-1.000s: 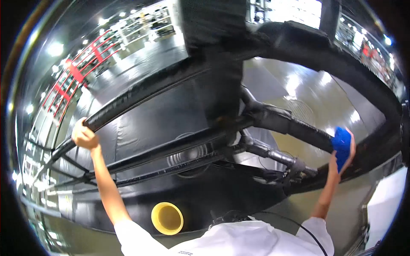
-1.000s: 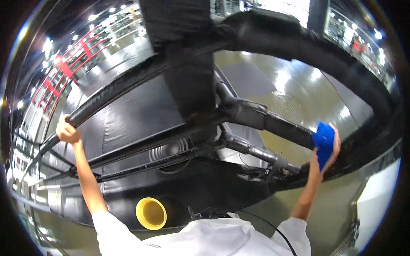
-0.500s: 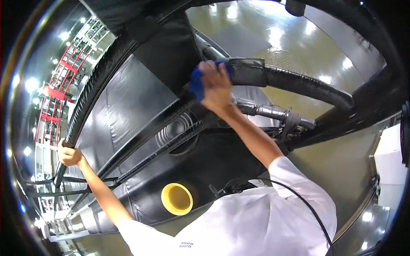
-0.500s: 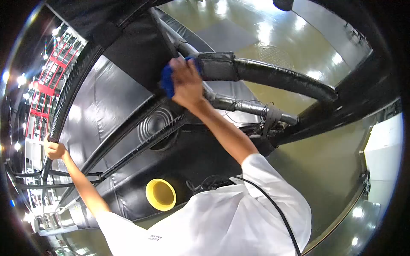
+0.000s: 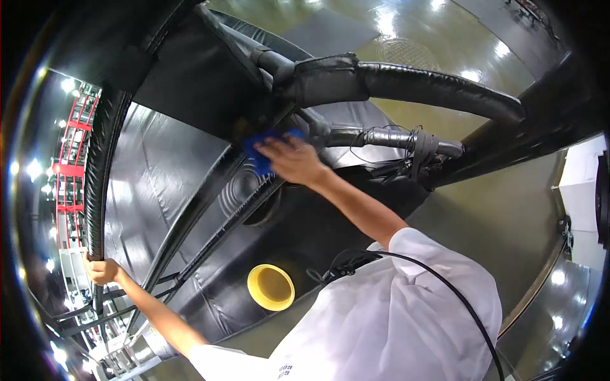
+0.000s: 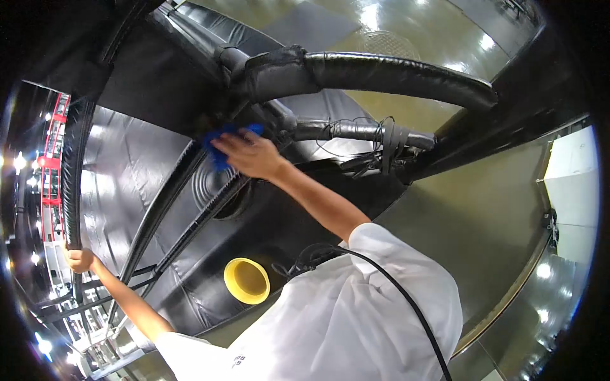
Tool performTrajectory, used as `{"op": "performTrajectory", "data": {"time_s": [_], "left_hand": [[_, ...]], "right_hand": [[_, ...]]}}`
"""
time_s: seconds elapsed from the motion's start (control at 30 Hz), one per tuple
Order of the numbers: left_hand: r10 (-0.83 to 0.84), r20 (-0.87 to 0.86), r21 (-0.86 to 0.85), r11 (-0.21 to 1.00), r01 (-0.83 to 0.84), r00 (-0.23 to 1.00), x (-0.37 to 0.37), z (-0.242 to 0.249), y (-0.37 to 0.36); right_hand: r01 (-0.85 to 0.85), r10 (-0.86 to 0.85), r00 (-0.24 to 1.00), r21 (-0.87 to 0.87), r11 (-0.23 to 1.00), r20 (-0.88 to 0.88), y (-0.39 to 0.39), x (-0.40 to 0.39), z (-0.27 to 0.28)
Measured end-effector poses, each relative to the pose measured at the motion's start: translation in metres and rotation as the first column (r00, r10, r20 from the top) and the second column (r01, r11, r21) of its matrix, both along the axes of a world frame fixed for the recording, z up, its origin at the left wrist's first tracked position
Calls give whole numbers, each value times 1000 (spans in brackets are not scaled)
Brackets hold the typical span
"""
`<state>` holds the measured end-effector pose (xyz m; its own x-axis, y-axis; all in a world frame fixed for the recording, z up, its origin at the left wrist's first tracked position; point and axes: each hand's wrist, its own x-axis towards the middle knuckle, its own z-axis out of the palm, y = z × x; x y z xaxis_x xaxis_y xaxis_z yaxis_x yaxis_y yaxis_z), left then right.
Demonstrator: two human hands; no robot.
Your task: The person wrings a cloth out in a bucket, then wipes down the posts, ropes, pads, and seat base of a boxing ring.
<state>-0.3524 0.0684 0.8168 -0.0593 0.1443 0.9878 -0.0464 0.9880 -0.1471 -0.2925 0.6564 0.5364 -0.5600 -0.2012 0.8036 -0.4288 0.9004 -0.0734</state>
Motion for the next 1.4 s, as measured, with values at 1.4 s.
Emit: {"op": "performTrajectory", "data": {"time_s": [1.4], "left_hand": [[-39,-165,235,969,78,986,64,-50,107]], "right_hand": [[-77,46,955,95,992,294,88,-24,-119]]}}
